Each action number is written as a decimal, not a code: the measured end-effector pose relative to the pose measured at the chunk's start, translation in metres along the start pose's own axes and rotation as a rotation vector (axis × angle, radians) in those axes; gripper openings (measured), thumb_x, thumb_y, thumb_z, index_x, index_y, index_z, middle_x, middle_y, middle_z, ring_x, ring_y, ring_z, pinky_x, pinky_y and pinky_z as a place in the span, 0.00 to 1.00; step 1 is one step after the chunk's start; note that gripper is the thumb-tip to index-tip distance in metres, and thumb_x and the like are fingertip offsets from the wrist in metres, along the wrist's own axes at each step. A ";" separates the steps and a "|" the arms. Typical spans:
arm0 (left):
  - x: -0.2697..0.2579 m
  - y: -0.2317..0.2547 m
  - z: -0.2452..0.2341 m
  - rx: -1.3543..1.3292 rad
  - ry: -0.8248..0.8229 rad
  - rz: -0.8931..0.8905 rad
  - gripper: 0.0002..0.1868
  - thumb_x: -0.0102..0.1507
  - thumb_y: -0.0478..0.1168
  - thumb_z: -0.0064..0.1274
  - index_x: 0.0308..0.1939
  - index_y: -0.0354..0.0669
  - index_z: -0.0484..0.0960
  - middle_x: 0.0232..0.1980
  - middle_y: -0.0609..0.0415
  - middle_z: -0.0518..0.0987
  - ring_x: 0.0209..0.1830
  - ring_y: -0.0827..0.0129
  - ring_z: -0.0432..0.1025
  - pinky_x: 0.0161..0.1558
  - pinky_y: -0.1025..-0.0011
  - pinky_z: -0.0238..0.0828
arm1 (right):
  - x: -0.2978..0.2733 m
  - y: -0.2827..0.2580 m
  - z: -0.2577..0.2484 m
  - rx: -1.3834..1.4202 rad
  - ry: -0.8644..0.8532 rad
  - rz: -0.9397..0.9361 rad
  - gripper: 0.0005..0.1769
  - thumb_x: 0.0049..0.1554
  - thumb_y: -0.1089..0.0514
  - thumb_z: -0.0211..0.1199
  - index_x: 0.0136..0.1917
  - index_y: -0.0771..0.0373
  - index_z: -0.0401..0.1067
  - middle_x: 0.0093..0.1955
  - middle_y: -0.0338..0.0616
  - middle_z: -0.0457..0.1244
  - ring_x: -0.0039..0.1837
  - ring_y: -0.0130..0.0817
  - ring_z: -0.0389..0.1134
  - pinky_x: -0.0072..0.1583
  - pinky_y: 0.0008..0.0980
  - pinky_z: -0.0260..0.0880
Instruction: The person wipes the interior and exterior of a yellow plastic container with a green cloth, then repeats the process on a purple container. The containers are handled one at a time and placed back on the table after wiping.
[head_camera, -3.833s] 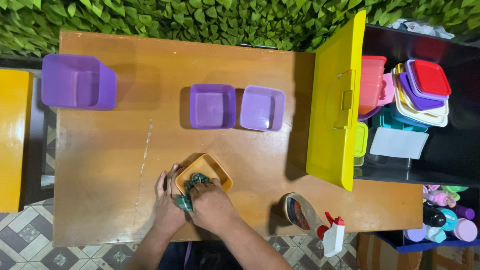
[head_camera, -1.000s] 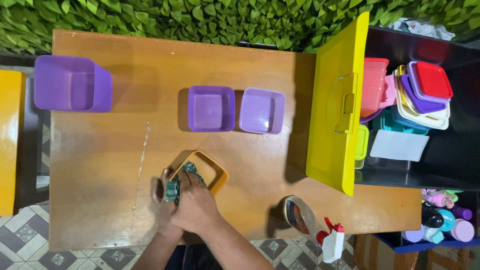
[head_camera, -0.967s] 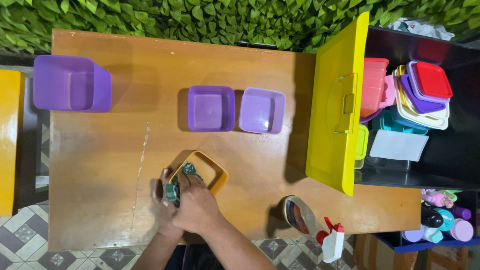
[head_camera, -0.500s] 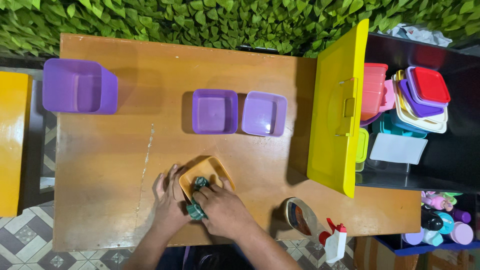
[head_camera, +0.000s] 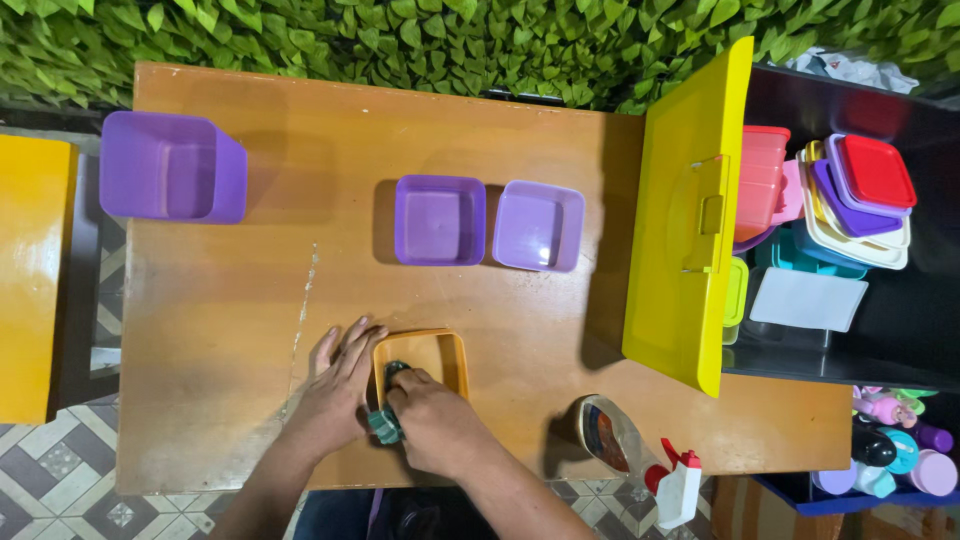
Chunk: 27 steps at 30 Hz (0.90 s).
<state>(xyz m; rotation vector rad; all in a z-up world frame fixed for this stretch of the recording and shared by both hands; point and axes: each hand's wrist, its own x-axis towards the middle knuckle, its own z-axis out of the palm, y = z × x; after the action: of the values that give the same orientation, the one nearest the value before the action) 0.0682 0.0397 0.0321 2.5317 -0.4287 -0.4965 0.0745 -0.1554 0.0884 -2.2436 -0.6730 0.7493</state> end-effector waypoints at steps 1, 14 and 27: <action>-0.004 0.002 0.005 -0.039 0.073 0.007 0.55 0.48 0.51 0.63 0.72 0.34 0.54 0.74 0.41 0.60 0.81 0.56 0.45 0.77 0.50 0.28 | -0.001 0.001 0.001 0.013 0.040 -0.012 0.22 0.43 0.68 0.64 0.53 0.72 0.72 0.59 0.59 0.65 0.64 0.54 0.66 0.63 0.43 0.69; 0.001 0.006 0.010 -0.173 0.163 0.020 0.53 0.50 0.47 0.64 0.73 0.38 0.52 0.72 0.37 0.65 0.77 0.55 0.57 0.77 0.51 0.32 | 0.007 -0.003 0.003 -0.004 0.048 -0.013 0.12 0.49 0.58 0.66 0.47 0.65 0.75 0.51 0.50 0.68 0.60 0.47 0.68 0.66 0.41 0.65; 0.000 0.013 0.002 -0.161 0.193 0.010 0.57 0.48 0.51 0.69 0.72 0.38 0.52 0.71 0.39 0.67 0.74 0.56 0.60 0.76 0.49 0.37 | -0.016 0.013 0.051 -0.688 -0.042 0.135 0.28 0.55 0.57 0.55 0.66 0.73 0.69 0.63 0.63 0.63 0.73 0.60 0.58 0.76 0.64 0.39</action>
<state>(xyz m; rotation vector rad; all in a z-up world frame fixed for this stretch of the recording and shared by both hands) 0.0650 0.0285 0.0377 2.3930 -0.3155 -0.2675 0.0321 -0.1519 0.0531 -2.9245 -0.9074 0.6987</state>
